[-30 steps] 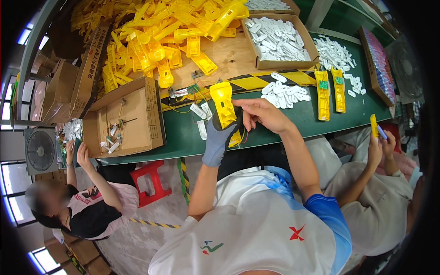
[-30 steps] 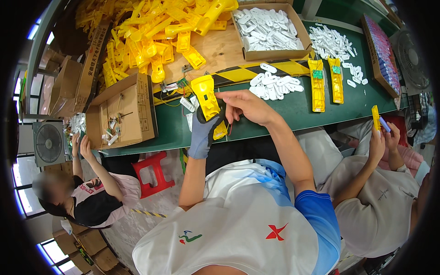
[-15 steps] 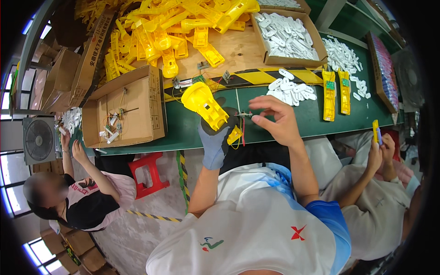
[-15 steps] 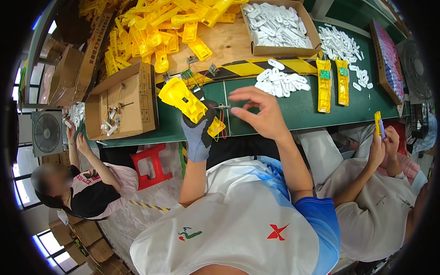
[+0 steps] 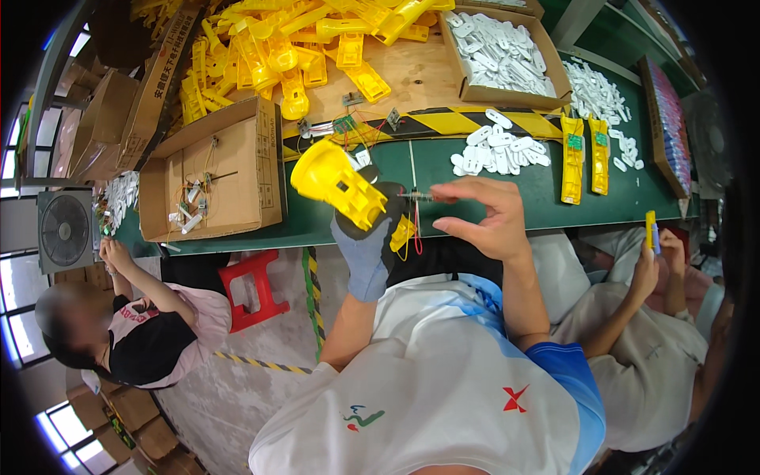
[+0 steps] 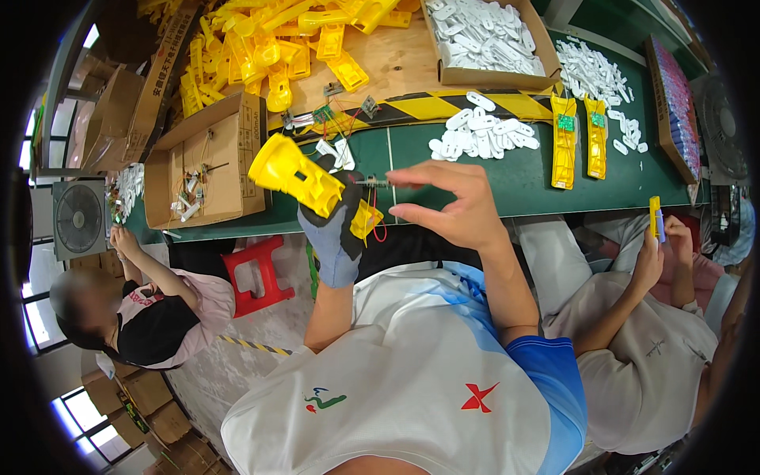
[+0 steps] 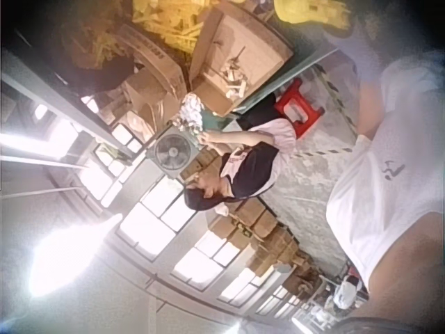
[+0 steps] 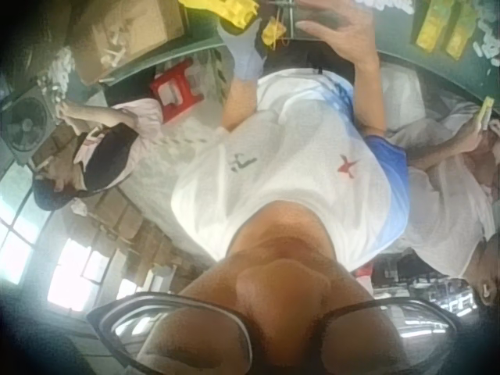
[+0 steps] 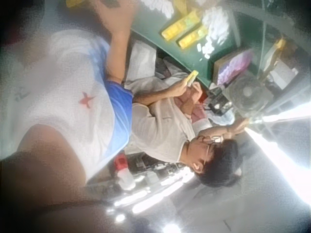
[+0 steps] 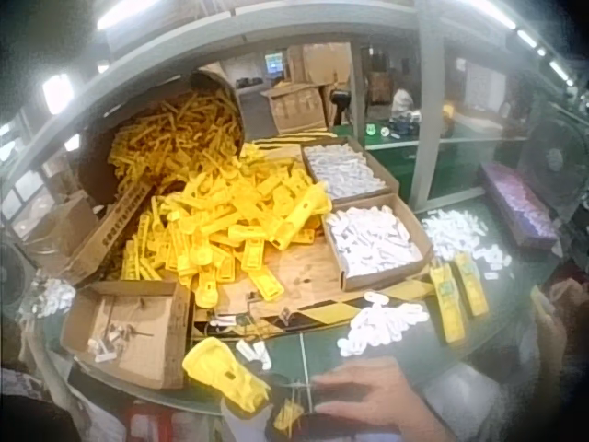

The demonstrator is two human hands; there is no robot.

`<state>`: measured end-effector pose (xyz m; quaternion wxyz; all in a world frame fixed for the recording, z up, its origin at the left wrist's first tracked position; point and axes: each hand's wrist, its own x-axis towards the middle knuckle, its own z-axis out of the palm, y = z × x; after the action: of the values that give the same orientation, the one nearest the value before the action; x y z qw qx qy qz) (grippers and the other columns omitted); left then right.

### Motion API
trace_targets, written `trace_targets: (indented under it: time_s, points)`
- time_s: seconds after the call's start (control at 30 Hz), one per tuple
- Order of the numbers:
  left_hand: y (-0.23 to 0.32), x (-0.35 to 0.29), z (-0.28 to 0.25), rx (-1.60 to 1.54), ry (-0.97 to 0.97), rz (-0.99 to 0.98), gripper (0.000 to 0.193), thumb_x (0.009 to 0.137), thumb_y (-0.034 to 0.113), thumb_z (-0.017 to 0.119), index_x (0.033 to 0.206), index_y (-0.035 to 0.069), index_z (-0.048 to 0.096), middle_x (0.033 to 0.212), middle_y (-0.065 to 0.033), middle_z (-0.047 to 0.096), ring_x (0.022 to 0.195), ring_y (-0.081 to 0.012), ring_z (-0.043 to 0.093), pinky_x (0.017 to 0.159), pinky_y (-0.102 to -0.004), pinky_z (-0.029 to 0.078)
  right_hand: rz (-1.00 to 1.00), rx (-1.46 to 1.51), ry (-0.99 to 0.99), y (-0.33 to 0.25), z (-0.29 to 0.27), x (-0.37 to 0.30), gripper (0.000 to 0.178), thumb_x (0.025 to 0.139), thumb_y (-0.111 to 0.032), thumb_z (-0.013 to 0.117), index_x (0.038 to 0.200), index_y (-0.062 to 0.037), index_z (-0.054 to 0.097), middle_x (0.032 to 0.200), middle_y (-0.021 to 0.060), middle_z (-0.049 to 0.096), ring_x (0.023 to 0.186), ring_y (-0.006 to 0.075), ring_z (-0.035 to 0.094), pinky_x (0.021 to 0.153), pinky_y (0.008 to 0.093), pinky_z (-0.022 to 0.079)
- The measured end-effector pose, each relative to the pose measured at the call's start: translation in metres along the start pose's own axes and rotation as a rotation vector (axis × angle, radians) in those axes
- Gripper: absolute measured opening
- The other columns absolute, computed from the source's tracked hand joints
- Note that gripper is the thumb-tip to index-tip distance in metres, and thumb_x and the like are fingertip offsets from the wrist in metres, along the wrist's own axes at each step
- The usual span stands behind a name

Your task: Assembling electronic components into yellow plastic housings on a production line.

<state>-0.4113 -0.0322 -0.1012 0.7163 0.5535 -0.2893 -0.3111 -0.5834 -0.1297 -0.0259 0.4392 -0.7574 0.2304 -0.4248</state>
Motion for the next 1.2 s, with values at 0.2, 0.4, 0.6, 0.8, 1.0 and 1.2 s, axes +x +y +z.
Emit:
trace_targets:
  time_s: [0.2,0.4,0.6,0.8,1.0,1.2]
  points:
    - [0.037,0.011,0.023,-0.073,-0.124,-0.276,0.061,0.076,-0.001,0.073,0.131,0.002,0.047,0.106,-0.0101,0.064,0.093,-0.0172,0.064,0.08,-0.0279,0.052,0.148,-0.14,-0.004,0.01,0.007,0.008,0.018,0.078,-0.001,0.074,0.096,0.0008,0.07,0.08,0.0085,0.069,0.066,0.0121,0.062,0.06,0.0232,0.048]
    - [0.014,0.019,0.015,-0.271,-0.25,-0.349,0.043,0.097,0.023,0.054,0.134,0.003,0.045,0.109,-0.0089,0.061,0.094,-0.0138,0.061,0.079,-0.0271,0.051,0.467,0.427,0.106,0.032,0.019,0.011,0.013,0.084,-0.009,0.074,0.092,0.001,0.07,0.08,0.0034,0.068,0.069,0.0054,0.06,0.062,0.0193,0.049]
    - [0.014,0.015,0.016,-0.301,-0.248,-0.495,0.039,0.102,0.037,0.045,0.12,0.004,0.054,0.087,-0.0075,0.064,0.068,-0.0146,0.064,0.058,-0.0269,0.052,0.485,0.389,0.111,0.037,0.034,0.02,0.013,0.084,-0.008,0.074,0.092,0.001,0.069,0.081,0.0034,0.069,0.07,0.0057,0.061,0.064,0.0193,0.05]
    - [0.016,0.015,0.015,-0.3,-0.27,-0.49,0.04,0.102,0.036,0.046,0.124,0.004,0.053,0.089,-0.0071,0.064,0.068,-0.0136,0.064,0.058,-0.0264,0.053,0.45,0.385,0.159,0.042,0.039,0.021,0.011,0.085,-0.006,0.072,0.092,0.0021,0.069,0.081,0.0035,0.068,0.07,0.0053,0.061,0.064,0.0189,0.05]
    - [0.019,0.018,0.014,-0.175,-0.321,-0.45,0.04,0.102,0.033,0.045,0.128,0.003,0.051,0.092,-0.0065,0.064,0.072,-0.0115,0.062,0.061,-0.025,0.051,0.472,0.403,0.171,0.045,0.039,0.017,0.01,0.086,-0.006,0.072,0.092,0.0021,0.068,0.08,0.0023,0.067,0.07,0.0045,0.059,0.065,0.0184,0.048]
    - [0.016,0.019,0.015,-0.054,-0.356,-0.421,0.03,0.1,0.022,0.049,0.121,0.0,0.052,0.089,-0.007,0.061,0.076,-0.0112,0.059,0.065,-0.025,0.049,0.468,0.358,0.168,0.042,0.041,0.011,0.009,0.086,-0.005,0.072,0.088,0.0017,0.066,0.079,0.0025,0.066,0.069,0.0046,0.059,0.065,0.0184,0.048]
